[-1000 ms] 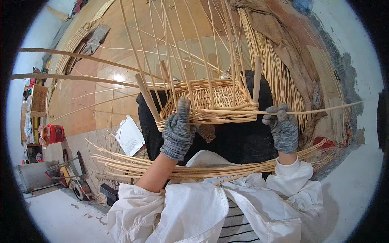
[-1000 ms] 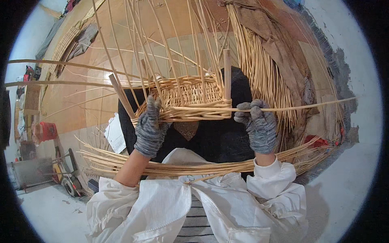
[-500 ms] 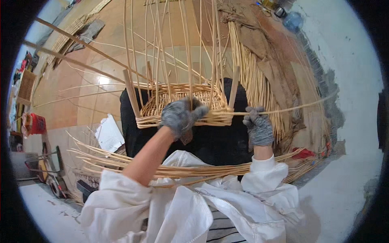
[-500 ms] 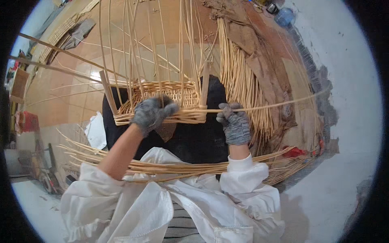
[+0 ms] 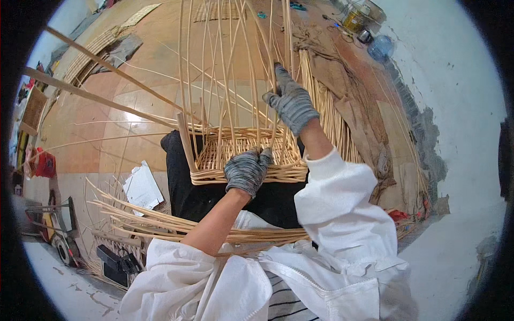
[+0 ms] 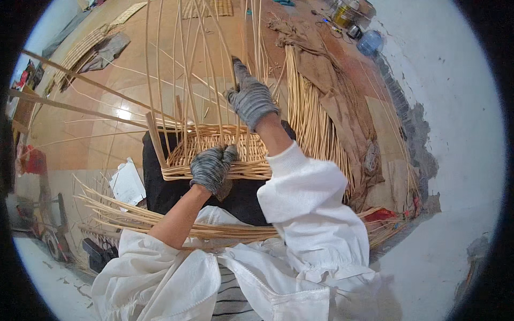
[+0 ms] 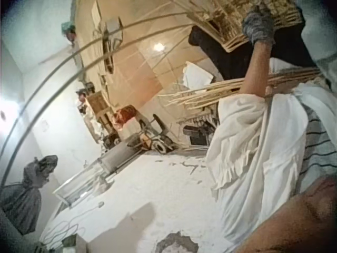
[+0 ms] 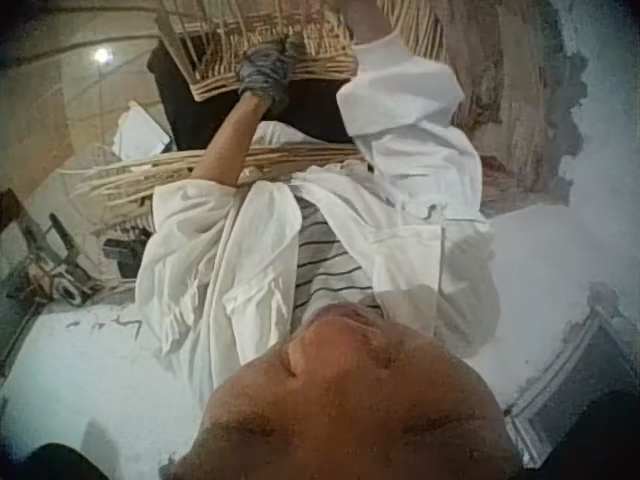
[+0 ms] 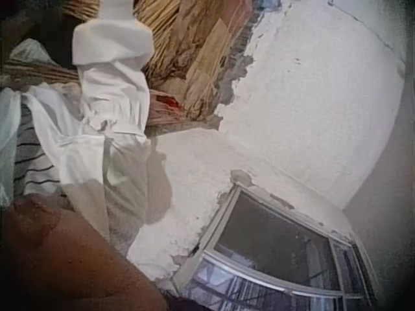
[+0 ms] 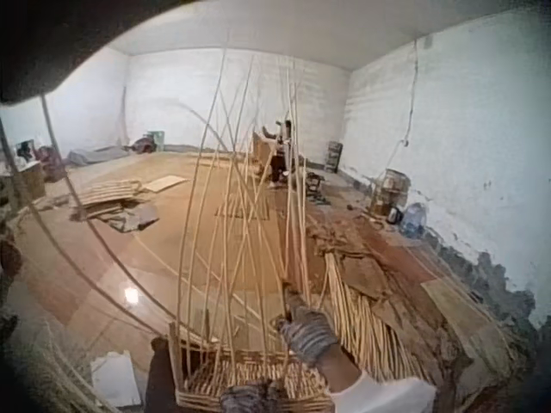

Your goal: Weaving a wicker basket using long reeds on a workshop floor.

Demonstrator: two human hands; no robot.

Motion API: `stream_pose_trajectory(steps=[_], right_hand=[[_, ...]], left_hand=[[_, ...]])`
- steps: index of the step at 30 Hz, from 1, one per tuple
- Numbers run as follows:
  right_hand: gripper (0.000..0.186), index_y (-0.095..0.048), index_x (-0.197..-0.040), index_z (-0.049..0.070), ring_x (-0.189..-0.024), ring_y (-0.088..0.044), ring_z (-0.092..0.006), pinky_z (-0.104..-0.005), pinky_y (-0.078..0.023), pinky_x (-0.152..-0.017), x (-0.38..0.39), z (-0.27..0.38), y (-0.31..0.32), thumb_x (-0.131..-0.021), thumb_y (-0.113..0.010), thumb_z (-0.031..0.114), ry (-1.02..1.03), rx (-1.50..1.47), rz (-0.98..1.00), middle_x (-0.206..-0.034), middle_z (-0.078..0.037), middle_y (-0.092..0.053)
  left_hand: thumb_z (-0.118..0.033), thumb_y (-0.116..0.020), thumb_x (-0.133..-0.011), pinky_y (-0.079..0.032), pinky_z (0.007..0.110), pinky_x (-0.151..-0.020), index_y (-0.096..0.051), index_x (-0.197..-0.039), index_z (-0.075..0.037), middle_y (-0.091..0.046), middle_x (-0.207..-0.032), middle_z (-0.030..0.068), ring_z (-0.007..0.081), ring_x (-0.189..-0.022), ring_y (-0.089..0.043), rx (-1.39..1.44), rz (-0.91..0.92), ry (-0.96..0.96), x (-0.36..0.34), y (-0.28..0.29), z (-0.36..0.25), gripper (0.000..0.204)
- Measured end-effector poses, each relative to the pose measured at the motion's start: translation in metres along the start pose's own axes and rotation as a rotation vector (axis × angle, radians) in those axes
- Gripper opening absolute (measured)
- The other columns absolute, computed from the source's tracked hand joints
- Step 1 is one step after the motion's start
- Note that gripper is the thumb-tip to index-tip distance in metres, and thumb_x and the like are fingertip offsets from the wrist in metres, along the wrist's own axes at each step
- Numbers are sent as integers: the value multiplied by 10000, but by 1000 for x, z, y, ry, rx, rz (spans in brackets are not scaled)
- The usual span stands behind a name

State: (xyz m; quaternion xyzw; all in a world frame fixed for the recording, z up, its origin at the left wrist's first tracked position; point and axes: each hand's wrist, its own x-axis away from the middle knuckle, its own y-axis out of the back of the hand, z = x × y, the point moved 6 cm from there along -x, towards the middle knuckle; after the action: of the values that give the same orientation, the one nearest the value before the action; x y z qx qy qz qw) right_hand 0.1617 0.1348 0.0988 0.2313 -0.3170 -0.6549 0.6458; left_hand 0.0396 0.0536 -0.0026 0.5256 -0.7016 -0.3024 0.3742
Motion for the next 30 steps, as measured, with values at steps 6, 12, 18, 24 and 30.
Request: stream_pose_trajectory(steps=[6,12,18,24,30], right_hand=[[622,-355,-1315,111,-1148,-463,-240,-353,-409,-943,58,13,7,-760,-635,139,455,-991,18,-1180,-109,-501],[244,-533,-1061,92,-1102,-487,-262,-427,-455,-904,159,-141,10,-853,-565,215,564,-527,-328,-1038,-77,-566],[215,-596,-849,45,-813,-629,-253,-386,-547,-697,139,-166,-7,-864,-555,256,342,-1625,-372,-812,-121,-644],[218,-561,-838,48,-617,-627,-163,-239,-482,-443,160,-93,20,-892,-501,251,210,-519,-409,-791,-113,-639],[127,-550,-846,56,-723,-635,-253,-363,-550,-643,134,-225,-32,-877,-528,178,-98,-1571,-375,-776,-112,-615]], left_hand=[[-516,-406,-859,-463,428,-726,-630,-939,-93,-641,-806,159,332,-796,-611,54,14,-5,-2,5,6,485],[-575,-521,-783,-470,384,-705,-640,-917,-85,-652,-781,127,282,-762,-626,1,107,-101,-1,6,-8,521],[-674,-632,-611,-469,360,-723,-666,-828,-94,-666,-787,93,248,-784,-634,-47,20,105,10,13,-31,620],[-706,-611,-597,-471,356,-711,-683,-838,-109,-665,-759,88,244,-756,-633,-28,-8,137,13,6,-13,648],[-741,-567,-602,-472,372,-744,-690,-857,-109,-661,-815,135,284,-838,-628,-153,-4,71,4,-5,-14,692]])
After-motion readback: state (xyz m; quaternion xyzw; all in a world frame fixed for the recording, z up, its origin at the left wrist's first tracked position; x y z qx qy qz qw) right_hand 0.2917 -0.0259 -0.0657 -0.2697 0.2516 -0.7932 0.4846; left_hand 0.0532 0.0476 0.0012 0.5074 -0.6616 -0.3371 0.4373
